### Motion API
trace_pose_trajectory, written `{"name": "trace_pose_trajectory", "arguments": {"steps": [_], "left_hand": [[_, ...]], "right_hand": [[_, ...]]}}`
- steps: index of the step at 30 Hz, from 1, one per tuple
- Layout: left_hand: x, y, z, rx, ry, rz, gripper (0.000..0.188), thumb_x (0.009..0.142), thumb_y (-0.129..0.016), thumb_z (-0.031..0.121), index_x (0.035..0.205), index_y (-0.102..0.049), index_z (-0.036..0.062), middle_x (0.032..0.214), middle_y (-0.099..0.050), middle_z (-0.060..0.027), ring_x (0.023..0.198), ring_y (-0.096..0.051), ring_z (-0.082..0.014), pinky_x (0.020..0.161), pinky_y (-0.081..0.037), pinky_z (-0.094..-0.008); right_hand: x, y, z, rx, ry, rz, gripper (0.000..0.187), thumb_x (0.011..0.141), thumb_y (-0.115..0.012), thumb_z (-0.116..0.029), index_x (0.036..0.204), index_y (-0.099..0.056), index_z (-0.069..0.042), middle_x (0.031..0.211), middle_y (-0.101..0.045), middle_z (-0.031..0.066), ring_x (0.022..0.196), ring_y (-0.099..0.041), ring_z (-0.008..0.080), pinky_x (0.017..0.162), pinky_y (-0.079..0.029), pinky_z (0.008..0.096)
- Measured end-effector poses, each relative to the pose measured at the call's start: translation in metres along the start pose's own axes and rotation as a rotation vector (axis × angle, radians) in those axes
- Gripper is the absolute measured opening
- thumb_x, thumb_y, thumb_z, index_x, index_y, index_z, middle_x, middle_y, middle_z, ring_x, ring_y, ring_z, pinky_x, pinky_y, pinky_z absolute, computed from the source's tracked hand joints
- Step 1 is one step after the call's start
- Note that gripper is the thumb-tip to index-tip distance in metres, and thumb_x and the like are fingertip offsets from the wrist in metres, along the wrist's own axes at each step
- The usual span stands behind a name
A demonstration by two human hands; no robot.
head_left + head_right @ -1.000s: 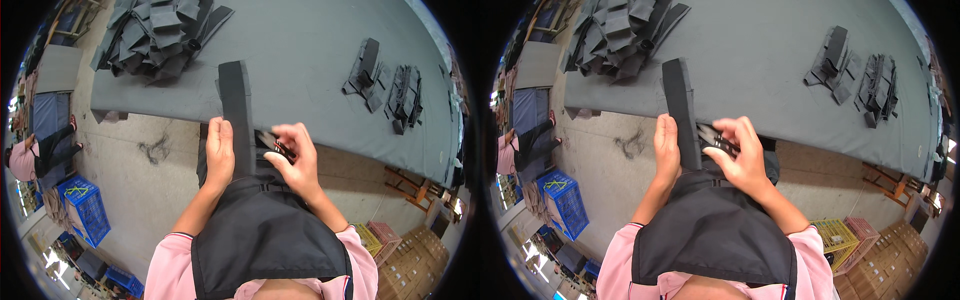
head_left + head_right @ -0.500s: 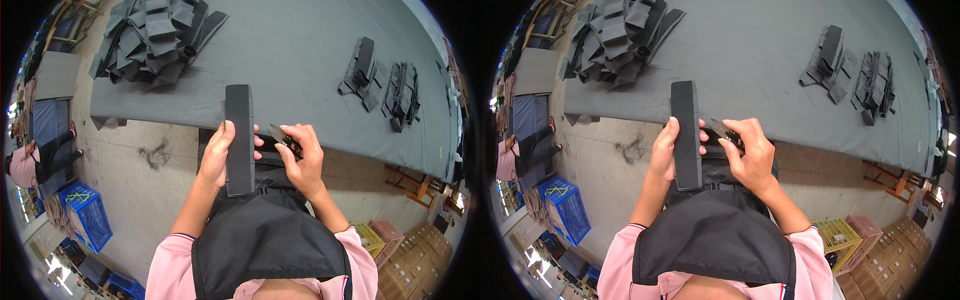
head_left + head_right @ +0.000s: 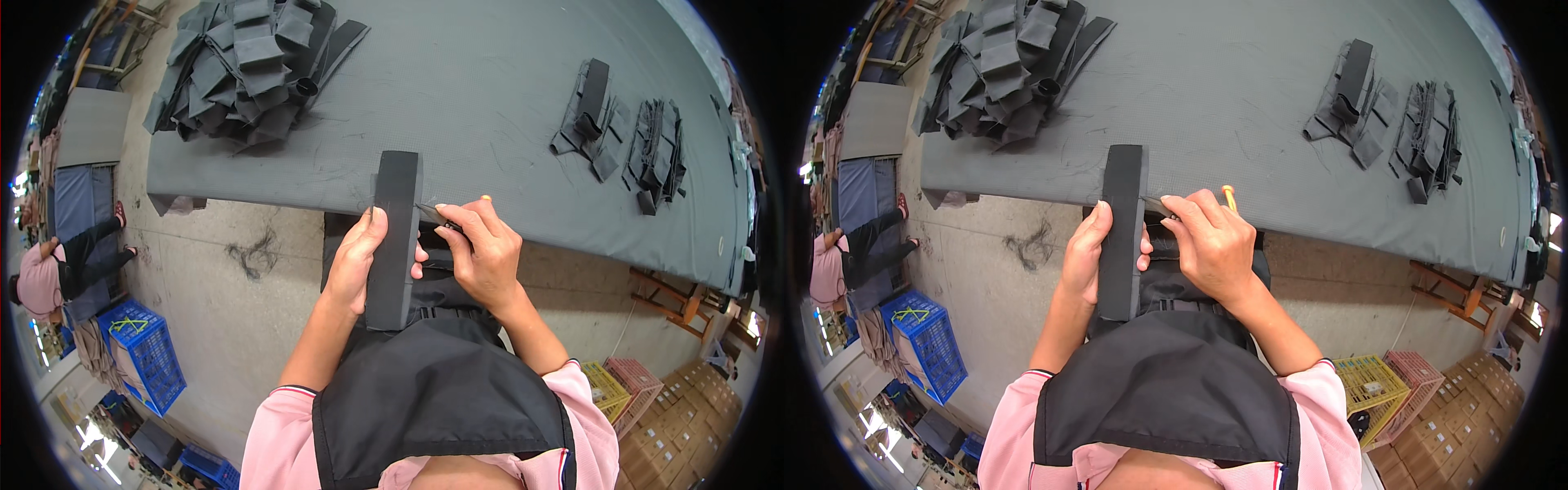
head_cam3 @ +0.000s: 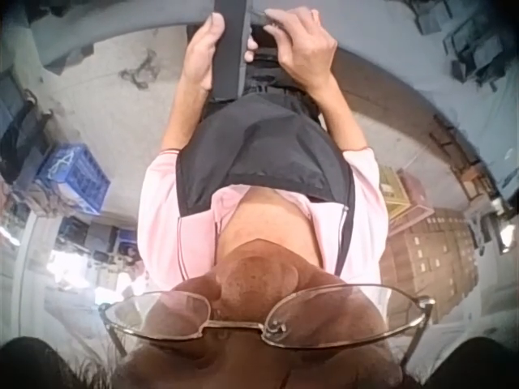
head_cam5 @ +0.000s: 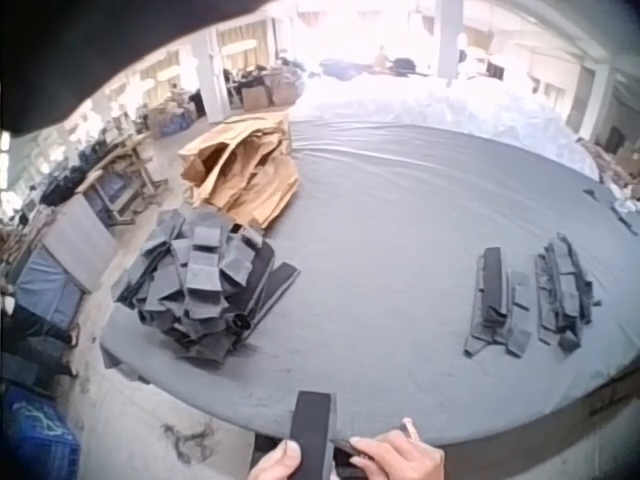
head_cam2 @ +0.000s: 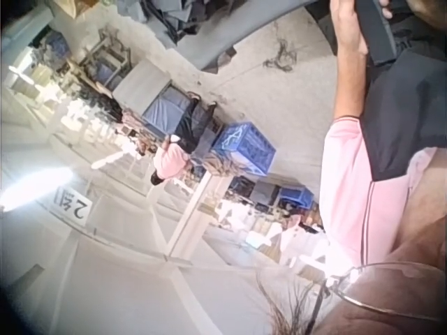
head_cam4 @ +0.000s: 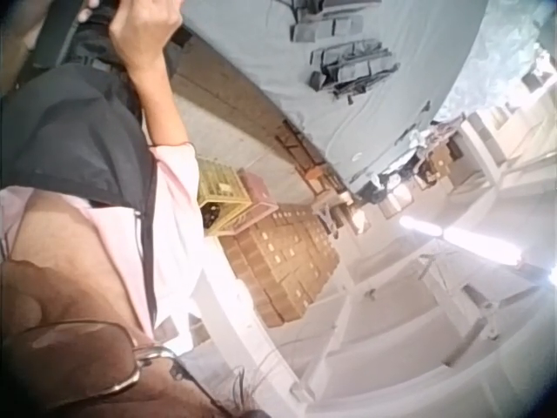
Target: Manually trim excess threads or edges from fabric strips using a pair of small scissors.
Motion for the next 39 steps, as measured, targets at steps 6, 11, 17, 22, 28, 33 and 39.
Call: {"name": "trace_pose_trajectory", "arguments": {"steps": [6,11,17,22,28,33,39], "left_hand": [[0.002,0.001,0.0,-0.025,-0.002,0.044,0.041,0.099,-0.039,0.042,0.106,-0.046,0.0026,0.084,-0.059,-0.0126,0.066,-0.062,-0.0201,0.062,-0.054,-0.0317],[0.002,-0.003,0.002,-0.007,0.0,0.011,0.04,0.099,-0.04,0.042,0.106,-0.046,0.0029,0.083,-0.059,-0.0128,0.067,-0.062,-0.0201,0.062,-0.054,-0.0317],[0.002,0.0,0.001,-0.087,0.024,0.007,0.039,0.099,-0.04,0.04,0.104,-0.047,0.0025,0.082,-0.059,-0.0133,0.066,-0.061,-0.0217,0.06,-0.053,-0.0328],[0.004,-0.004,0.0,-0.273,0.071,-0.053,0.039,0.099,-0.039,0.039,0.103,-0.049,0.0013,0.081,-0.058,-0.0136,0.066,-0.06,-0.0233,0.058,-0.051,-0.0341],[0.004,-0.008,-0.002,-0.401,0.135,-0.101,0.044,0.1,-0.036,0.04,0.101,-0.053,-0.001,0.082,-0.058,-0.0136,0.067,-0.058,-0.0224,0.057,-0.051,-0.0324],[0.004,-0.004,-0.005,-0.48,0.149,-0.178,0.05,0.101,-0.03,0.041,0.135,-0.034,0.004,0.096,-0.049,-0.0114,0.075,-0.052,-0.0199,0.056,-0.05,-0.0294],[0.004,-0.007,-0.003,-0.442,0.097,-0.142,0.045,0.1,-0.034,0.037,0.106,-0.055,-0.0024,0.096,-0.06,-0.0142,0.079,-0.059,-0.0251,0.066,-0.05,-0.0368]], "right_hand": [[-0.004,0.01,-0.003,0.168,-0.118,0.073,0.024,0.071,-0.069,0.001,0.095,-0.065,-0.003,0.077,-0.059,0.0068,0.057,-0.057,0.0191,0.05,-0.045,0.0283],[-0.001,0.001,-0.002,0.125,-0.101,0.002,0.025,0.071,-0.069,0.003,0.095,-0.065,-0.003,0.076,-0.058,0.0074,0.056,-0.057,0.0199,0.048,-0.044,0.0287],[-0.007,0.009,0.002,0.196,-0.188,0.005,0.022,0.075,-0.067,0.002,0.096,-0.063,-0.002,0.079,-0.058,0.0068,0.063,-0.059,0.0151,0.055,-0.046,0.0258],[-0.009,-0.002,0.009,0.723,-0.484,-0.086,0.023,0.079,-0.067,0.0,0.102,-0.061,0.001,0.089,-0.054,0.0054,0.075,-0.054,0.0105,0.066,-0.045,0.023],[-0.006,-0.002,0.008,0.533,-0.31,-0.016,0.023,0.076,-0.067,0.002,0.098,-0.064,-0.001,0.083,-0.055,0.0051,0.067,-0.051,0.0116,0.059,-0.042,0.0233],[-0.007,0.0,0.007,0.421,-0.233,0.036,0.021,0.075,-0.067,0.003,0.095,-0.065,-0.001,0.079,-0.056,0.0048,0.063,-0.05,0.012,0.055,-0.04,0.0237],[-0.007,0.0,0.002,0.443,-0.303,0.047,0.02,0.075,-0.067,0.004,0.094,-0.066,0.0,0.082,-0.058,0.006,0.065,-0.052,0.0123,0.059,-0.043,0.0241]]}}
Point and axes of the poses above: each hand's wrist, its own x-axis towards the middle knuckle, its own y-axis out of the back of the hand, z = x × y, the point moved 2 cm from there along x, towards the middle knuckle
